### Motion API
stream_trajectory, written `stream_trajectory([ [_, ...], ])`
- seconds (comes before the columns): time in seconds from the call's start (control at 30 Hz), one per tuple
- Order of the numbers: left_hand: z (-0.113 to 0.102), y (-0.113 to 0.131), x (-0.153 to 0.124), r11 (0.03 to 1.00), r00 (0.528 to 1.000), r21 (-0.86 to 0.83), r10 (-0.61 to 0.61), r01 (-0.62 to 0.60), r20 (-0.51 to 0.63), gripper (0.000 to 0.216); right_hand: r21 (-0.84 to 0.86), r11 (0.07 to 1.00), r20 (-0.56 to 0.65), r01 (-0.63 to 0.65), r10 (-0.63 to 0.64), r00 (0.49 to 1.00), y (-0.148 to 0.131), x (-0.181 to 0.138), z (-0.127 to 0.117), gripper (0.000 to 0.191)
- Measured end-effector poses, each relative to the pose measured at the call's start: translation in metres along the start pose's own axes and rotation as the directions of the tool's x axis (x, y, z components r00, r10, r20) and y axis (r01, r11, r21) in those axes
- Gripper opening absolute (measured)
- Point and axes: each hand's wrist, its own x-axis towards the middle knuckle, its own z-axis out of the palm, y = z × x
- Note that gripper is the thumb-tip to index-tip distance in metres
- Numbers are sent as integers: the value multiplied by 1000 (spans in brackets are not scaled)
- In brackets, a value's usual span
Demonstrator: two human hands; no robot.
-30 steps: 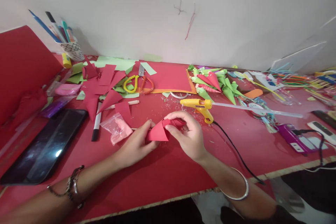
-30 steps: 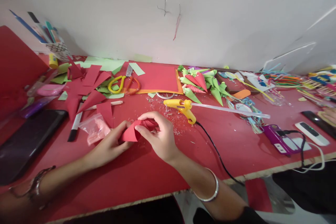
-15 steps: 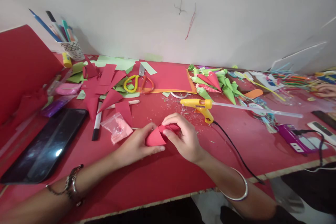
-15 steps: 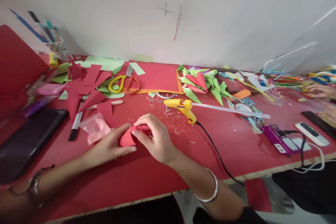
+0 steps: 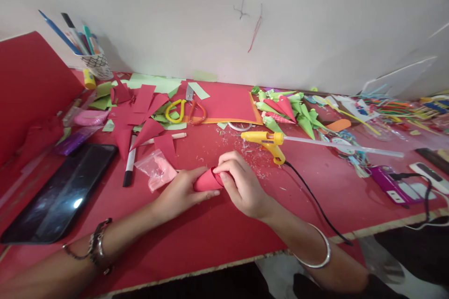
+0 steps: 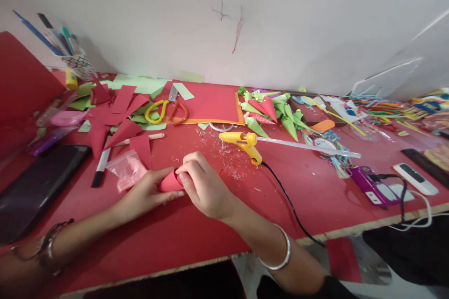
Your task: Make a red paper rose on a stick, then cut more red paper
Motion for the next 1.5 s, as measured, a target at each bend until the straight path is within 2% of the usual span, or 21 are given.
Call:
stream_trajectory([
  [0.17, -1, 1, -1, 999, 1000, 37, 29, -30, 4, 27, -6, 1000, 36, -3, 3, 999, -1, 1, 0, 15],
  [0.3, -2, -1, -1, 998, 999, 52, 43, -43, 12, 27, 89, 995, 0, 46, -46, 999, 0, 1, -2, 28],
  [0.43, -4, -3, 0, 998, 999, 53, 35, -34, -19, 24, 192, 981, -29, 7, -1, 1000, 0, 0, -5, 37],
  [0.63, -3, -5, 1, 1000, 998, 17, 25, -24, -60, 19, 291, 954, -95, -71, 103, 990, 0, -1, -5, 13],
  [0.77, -2, -2, 1, 999, 998, 43, 12, -9, -54, 24, 327, 939, -125, -104, 152, 980, 0, 0, -3, 5],
  [1.07, -6, -5, -1, 988, 997, 151, 28, -16, -75, 19, 372, 917, -116, -146, 202, 972, 0, 0, -2, 3],
  [1.5, -13, -5, -4, 944, 991, 330, 43, 0, -123, 13, 290, 952, -90, -99, 131, 987, 0, 1, -3, 4],
])
